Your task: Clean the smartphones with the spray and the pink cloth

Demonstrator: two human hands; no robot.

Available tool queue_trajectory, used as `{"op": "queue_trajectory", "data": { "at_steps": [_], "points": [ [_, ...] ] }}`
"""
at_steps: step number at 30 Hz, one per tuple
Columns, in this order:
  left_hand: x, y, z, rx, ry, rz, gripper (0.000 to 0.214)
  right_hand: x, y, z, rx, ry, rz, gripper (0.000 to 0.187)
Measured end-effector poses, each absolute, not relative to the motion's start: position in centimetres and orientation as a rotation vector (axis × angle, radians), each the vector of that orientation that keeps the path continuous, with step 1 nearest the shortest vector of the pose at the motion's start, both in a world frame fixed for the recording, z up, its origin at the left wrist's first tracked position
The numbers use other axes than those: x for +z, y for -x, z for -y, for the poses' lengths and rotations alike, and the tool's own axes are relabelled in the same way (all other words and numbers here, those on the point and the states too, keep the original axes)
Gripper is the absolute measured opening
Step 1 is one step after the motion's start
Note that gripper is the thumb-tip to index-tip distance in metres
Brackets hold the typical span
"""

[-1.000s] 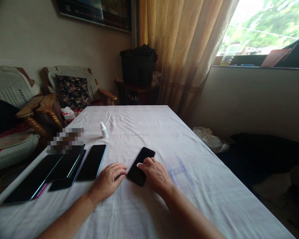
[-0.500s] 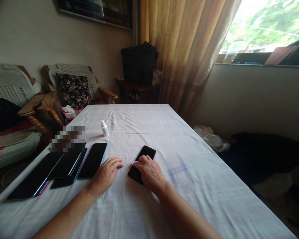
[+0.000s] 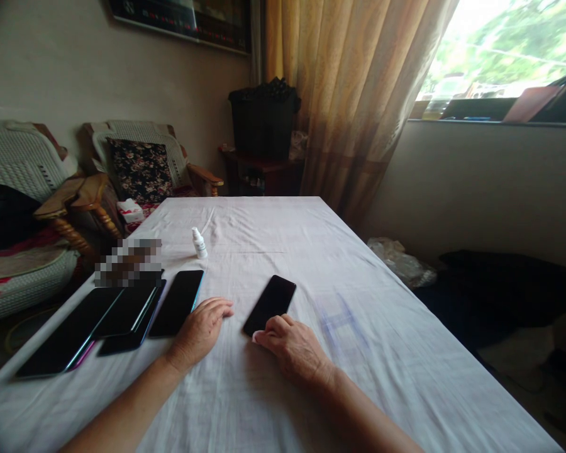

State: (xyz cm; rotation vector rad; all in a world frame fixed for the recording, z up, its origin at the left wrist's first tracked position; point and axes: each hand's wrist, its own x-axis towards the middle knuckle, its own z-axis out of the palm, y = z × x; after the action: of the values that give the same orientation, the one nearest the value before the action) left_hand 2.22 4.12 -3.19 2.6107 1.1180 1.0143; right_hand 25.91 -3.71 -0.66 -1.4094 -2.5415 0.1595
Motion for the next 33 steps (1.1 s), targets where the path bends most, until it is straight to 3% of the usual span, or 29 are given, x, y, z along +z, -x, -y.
{"op": "queue_trajectory", "data": {
  "at_steps": [21, 25, 30, 33],
  "points": [
    [-3.1, -2.3, -4.1, 0.978, -2.616, -1.118, 0.034, -1.2, -26.8, 3.8, 0.226, 1.357, 2.417, 0.034],
    [-3.2, -2.4, -4.1, 0.985, -2.613, -1.112, 0.034, -2.5, -28.3, 4.0, 0.513, 1.299, 1.994, 0.034],
    [-2.9, -2.6, -3.3, 0.974, -2.638, -1.044, 0.021, -1.8, -28.6, 3.5, 1.226, 1.439, 1.147, 0.045],
    [-2.7, -2.7, -2.5, 0.926, -2.666, -0.988, 0.020, -0.6, -28.6, 3.6, 1.398, 1.416, 1.008, 0.050]
  ]
}}
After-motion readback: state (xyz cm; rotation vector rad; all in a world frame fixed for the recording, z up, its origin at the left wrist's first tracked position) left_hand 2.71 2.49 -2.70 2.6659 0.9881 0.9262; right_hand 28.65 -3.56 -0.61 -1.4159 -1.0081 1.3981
